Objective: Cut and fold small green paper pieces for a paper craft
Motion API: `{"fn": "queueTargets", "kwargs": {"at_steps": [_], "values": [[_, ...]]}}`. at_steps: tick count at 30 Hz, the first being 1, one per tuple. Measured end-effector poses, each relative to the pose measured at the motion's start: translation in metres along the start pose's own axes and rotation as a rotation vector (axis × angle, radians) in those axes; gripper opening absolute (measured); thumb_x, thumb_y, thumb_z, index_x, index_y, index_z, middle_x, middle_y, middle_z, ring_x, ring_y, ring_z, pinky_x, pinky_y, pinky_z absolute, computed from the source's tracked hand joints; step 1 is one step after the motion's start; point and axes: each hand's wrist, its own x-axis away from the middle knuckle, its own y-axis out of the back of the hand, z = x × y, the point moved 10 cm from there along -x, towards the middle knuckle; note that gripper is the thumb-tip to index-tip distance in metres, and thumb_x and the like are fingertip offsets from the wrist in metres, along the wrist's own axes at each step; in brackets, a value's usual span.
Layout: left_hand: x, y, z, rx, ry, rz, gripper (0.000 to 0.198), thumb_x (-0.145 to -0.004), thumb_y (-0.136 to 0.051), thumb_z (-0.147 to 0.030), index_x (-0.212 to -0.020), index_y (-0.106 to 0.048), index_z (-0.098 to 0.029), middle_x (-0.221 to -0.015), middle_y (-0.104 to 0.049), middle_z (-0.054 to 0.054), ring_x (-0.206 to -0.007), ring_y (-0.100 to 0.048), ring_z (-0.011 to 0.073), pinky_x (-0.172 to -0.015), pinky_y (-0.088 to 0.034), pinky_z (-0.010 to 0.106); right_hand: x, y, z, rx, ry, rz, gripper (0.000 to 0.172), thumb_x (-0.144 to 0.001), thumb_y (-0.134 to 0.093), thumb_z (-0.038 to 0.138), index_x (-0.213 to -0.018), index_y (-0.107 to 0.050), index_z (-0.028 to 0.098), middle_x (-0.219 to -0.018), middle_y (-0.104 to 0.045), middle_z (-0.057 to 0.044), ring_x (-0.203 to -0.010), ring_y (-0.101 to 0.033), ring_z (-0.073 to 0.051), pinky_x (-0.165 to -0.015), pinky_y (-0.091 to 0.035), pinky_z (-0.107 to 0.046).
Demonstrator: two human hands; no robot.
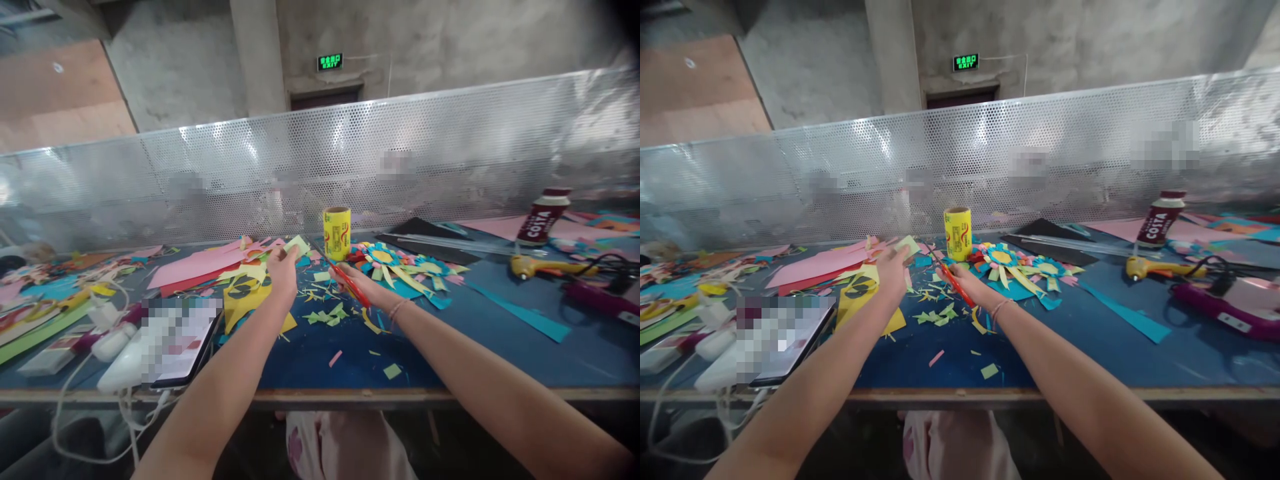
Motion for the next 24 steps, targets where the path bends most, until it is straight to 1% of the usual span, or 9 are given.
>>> {"fn": "queueTargets", "kwargs": {"at_steps": [1,3,5,7,11,13,17,24], "values": [[0.000,0.000,-0.001,-0.018,-0.013,-0.001,0.016,-0.066,-0.063,-0.028,-0.072,-0.055,-0.017,-0.070,-0.060,0.000,-0.074,-0.059,0.0134,-0.068,-0.046,0.026,0.001,-0.007,-0.006,-0.088,-0.062,0.042,0.036,-0.069,-0.057,0.055,-0.073,-0.053,0.019,-0.065,-0.052,0.001,-0.051,-0.048,-0.010,-0.050,-0.047,-0.026],[0.000,0.000,-0.002,-0.024,-0.022,-0.002,0.016,-0.068,-0.062,-0.029,-0.074,-0.055,-0.016,-0.072,-0.060,0.001,-0.071,-0.059,0.0131,-0.068,-0.047,0.027,0.003,-0.018,-0.011,-0.206,-0.138,0.095,0.037,-0.068,-0.058,0.055,-0.074,-0.050,0.020,-0.063,-0.047,0.004,-0.048,-0.045,-0.008,-0.050,-0.047,-0.026],[0.001,-0.001,-0.003,-0.022,-0.032,0.001,0.017,-0.069,-0.061,-0.030,-0.077,-0.055,-0.017,-0.072,-0.059,0.001,-0.067,-0.058,0.0126,-0.066,-0.047,0.027,0.006,-0.022,-0.009,-0.248,-0.148,0.109,0.038,-0.068,-0.057,0.057,-0.075,-0.049,0.020,-0.061,-0.042,0.005,-0.048,-0.043,-0.008,-0.051,-0.047,-0.026],[0.002,0.000,-0.007,-0.051,-0.061,-0.006,0.019,-0.070,-0.060,-0.033,-0.080,-0.055,-0.017,-0.073,-0.059,0.002,-0.068,-0.059,0.0131,-0.067,-0.047,0.027,0.008,-0.025,-0.006,-0.240,-0.149,0.124,0.038,-0.069,-0.057,0.056,-0.076,-0.049,0.020,-0.061,-0.041,0.005,-0.049,-0.043,-0.008,-0.053,-0.048,-0.026],[0.003,0.004,-0.014,-0.179,-0.147,-0.033,0.026,-0.071,-0.060,-0.039,-0.084,-0.056,-0.017,-0.074,-0.059,0.003,-0.073,-0.059,0.0154,-0.068,-0.047,0.029,0.011,-0.029,-0.008,-0.166,-0.156,0.135,0.034,-0.071,-0.056,0.053,-0.078,-0.051,0.020,-0.074,-0.049,0.001,-0.057,-0.047,-0.009,-0.053,-0.047,-0.025],[0.003,0.004,-0.016,-0.220,-0.177,-0.033,0.027,-0.072,-0.059,-0.041,-0.083,-0.056,-0.017,-0.074,-0.058,0.003,-0.073,-0.059,0.0157,-0.067,-0.047,0.029,0.010,-0.030,-0.010,-0.141,-0.152,0.134,0.034,-0.072,-0.056,0.053,-0.078,-0.051,0.020,-0.078,-0.050,0.000,-0.060,-0.048,-0.010,-0.052,-0.047,-0.024],[0.003,0.003,-0.016,-0.249,-0.202,-0.030,0.027,-0.072,-0.059,-0.041,-0.083,-0.056,-0.017,-0.072,-0.057,0.002,-0.072,-0.058,0.0158,-0.066,-0.046,0.030,0.009,-0.032,-0.012,-0.156,-0.146,0.137,0.036,-0.070,-0.057,0.055,-0.078,-0.052,0.021,-0.076,-0.049,0.000,-0.062,-0.048,-0.011,-0.051,-0.046,-0.023],[0.002,0.004,-0.015,-0.217,-0.193,-0.034,0.026,-0.070,-0.061,-0.041,-0.076,-0.055,-0.017,-0.066,-0.053,0.000,-0.067,-0.055,0.0142,-0.063,-0.045,0.028,0.009,-0.033,-0.007,-0.189,-0.107,0.144,0.042,-0.070,-0.054,0.061,-0.077,-0.050,0.019,-0.073,-0.047,0.002,-0.060,-0.045,-0.008,-0.050,-0.044,-0.021]]}}
